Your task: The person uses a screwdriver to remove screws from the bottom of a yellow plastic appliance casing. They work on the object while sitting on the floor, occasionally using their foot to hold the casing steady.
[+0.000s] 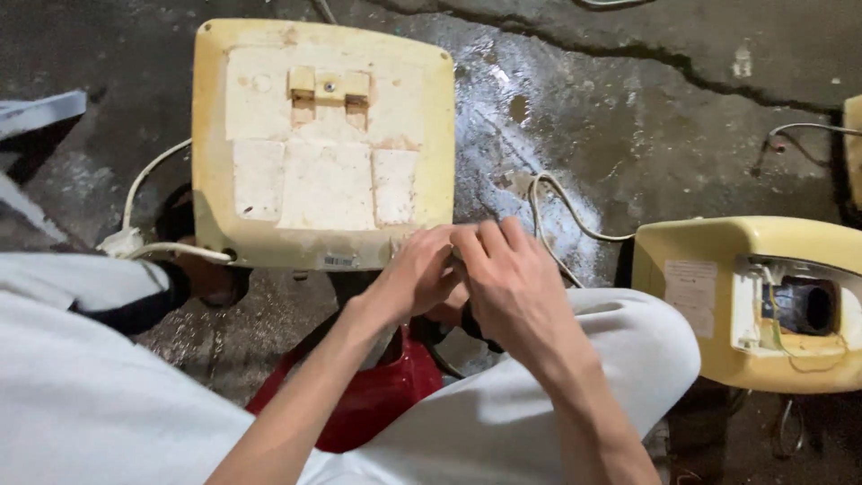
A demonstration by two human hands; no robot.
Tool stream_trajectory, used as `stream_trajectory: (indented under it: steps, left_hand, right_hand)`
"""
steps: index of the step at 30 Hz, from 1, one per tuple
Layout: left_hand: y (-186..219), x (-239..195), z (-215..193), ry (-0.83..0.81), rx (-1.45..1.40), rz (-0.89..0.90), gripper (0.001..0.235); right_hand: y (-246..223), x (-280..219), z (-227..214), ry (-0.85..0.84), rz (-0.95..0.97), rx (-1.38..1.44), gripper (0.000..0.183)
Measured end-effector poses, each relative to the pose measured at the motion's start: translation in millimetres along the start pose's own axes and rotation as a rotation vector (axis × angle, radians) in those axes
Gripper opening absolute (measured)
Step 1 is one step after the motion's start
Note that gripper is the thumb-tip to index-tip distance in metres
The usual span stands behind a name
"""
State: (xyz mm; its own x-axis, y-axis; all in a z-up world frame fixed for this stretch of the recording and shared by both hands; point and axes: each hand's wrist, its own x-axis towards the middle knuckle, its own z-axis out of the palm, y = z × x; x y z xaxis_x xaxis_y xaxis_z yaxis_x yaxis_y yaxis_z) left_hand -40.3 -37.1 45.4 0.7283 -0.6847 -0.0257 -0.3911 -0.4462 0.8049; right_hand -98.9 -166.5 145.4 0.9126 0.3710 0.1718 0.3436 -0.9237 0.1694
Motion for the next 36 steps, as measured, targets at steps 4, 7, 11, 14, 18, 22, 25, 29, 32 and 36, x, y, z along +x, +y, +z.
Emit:
stream_trajectory:
  steps: [4, 7, 11, 14, 18, 22, 25, 29, 32, 36]
  left_hand:
    - [-35.0, 0.2, 14.7, 0.114, 0.014, 0.149, 0.006]
    - [-21.9, -2.0, 23.3, 0.215, 0.136, 0.130, 0.012]
    - [-23.5, -8.9, 31.7, 0.287, 0.219, 0.136, 0.021]
    - [-6.9, -9.8, 11.7, 0.164, -0.037, 0.073, 0.034]
    - [-29.1, -13.9, 11.7, 0.208, -0.032, 0.139, 0.019]
    - [-37.1, -17.3, 26.8, 0.405, 0.109, 0.128, 0.023]
    - [-30.8, -16.5, 30.9, 0.426, 0.087, 0.110, 0.038]
    - [-20.5, -20.1, 15.7, 0.247, -0.188, 0.137, 0.057]
    - [-26.9, -25.1, 20.0, 0.353, -0.090, 0.128, 0.029]
    - [-15.4, -16.8, 26.7, 0.506, 0.075, 0.106, 0.021]
  right_hand:
    - [2.7, 8.1, -22.0, -0.091, 0.000, 0.087, 0.014]
    - [-0.6, 8.9, -24.8, -0.250, 0.319, 0.234, 0.036]
    - [-2.8, 10.2, -24.2, -0.447, 0.540, 0.338, 0.034]
    - [0.4, 6.6, -25.7, -0.299, 0.301, 0.283, 0.019]
    - [-6.8, -2.4, -20.5, -0.129, 0.143, 0.270, 0.019]
    - [-26.1, 8.5, -22.4, -0.306, 0.452, 0.347, 0.048]
    - [-22.1, 5.5, -10.3, -0.140, 0.375, 0.150, 0.029]
    - [-19.1, 0.7, -9.0, -0.030, 0.348, 0.228, 0.035]
    - [-25.1, 2.6, -15.6, -0.080, 0.429, 0.233, 0.039]
    - [-16.4, 4.7, -6.9, -0.027, 0.428, 0.241, 0.030]
